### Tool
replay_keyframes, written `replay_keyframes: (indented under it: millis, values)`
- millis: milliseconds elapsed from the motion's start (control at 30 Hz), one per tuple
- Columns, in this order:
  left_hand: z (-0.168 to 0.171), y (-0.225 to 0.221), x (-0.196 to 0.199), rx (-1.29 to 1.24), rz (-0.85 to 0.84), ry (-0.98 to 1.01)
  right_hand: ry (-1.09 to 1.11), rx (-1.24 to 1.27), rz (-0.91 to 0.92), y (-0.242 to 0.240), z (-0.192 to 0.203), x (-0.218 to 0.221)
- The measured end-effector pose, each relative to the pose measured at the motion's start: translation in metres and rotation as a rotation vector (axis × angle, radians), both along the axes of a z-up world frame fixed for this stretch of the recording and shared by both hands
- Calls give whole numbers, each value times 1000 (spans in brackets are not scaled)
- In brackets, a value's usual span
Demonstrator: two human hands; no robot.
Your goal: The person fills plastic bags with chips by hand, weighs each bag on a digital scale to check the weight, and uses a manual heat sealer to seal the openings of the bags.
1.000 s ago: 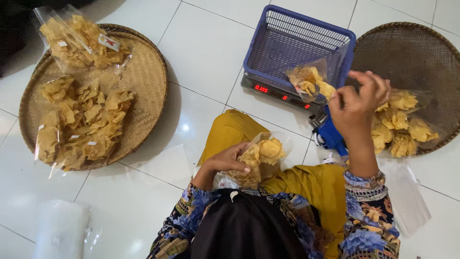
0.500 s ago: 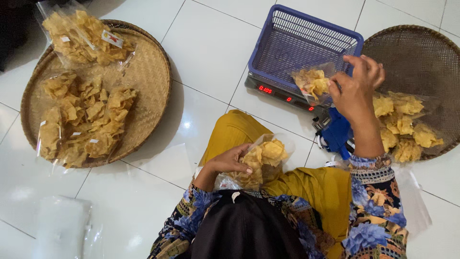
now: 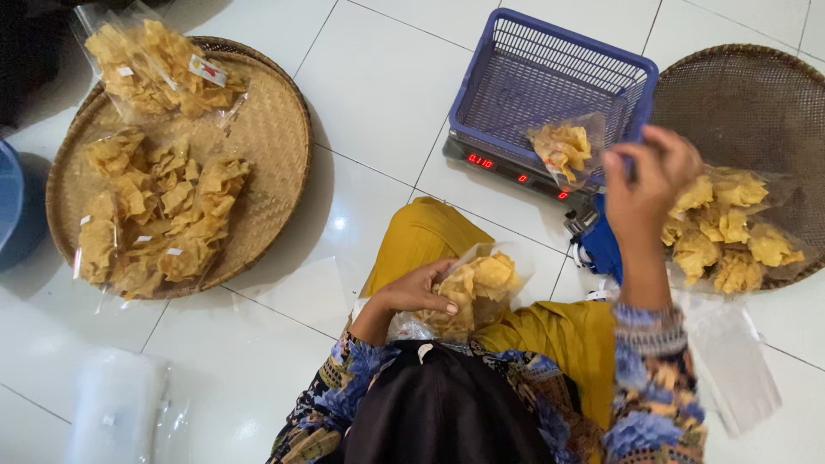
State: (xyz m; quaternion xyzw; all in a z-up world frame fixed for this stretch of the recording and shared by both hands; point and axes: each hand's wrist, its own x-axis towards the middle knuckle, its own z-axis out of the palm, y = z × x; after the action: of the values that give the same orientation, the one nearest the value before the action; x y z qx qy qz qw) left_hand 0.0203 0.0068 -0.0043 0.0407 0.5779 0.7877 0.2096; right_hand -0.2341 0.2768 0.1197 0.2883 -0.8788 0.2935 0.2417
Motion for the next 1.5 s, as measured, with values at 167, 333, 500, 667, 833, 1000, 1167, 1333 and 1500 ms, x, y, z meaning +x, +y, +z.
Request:
replay_keyframes:
  millis: [167,333,500,667,833,1000,1167,1333,1500]
  values:
    - [29,10,-1,-171,-19,1,33,-295,-37,53,-1,83]
    - [59,32,-4,-117,-48,148,-208,-615,-18,84,-5,180]
    - [65,72,-13,-166,-119,291,-260,-708,62,108,5,213]
    - [61,99,-22,-166,-172,335,-208,-837,98,101,28,222]
    - [48,93,-19,-207,-82,223,-271,-446,79,84,65,237]
    - [33,82,-21,-315,35,303,-175,54,200,59,75,206]
    - [25,77,-17,-371,103,356,-190,144,221,45,81,192]
    - [22,82,-17,-468,123,548,-304,172,157,43,74,183]
    - [26,82,-14,-487,125,573,-388,331,206,53,59,172]
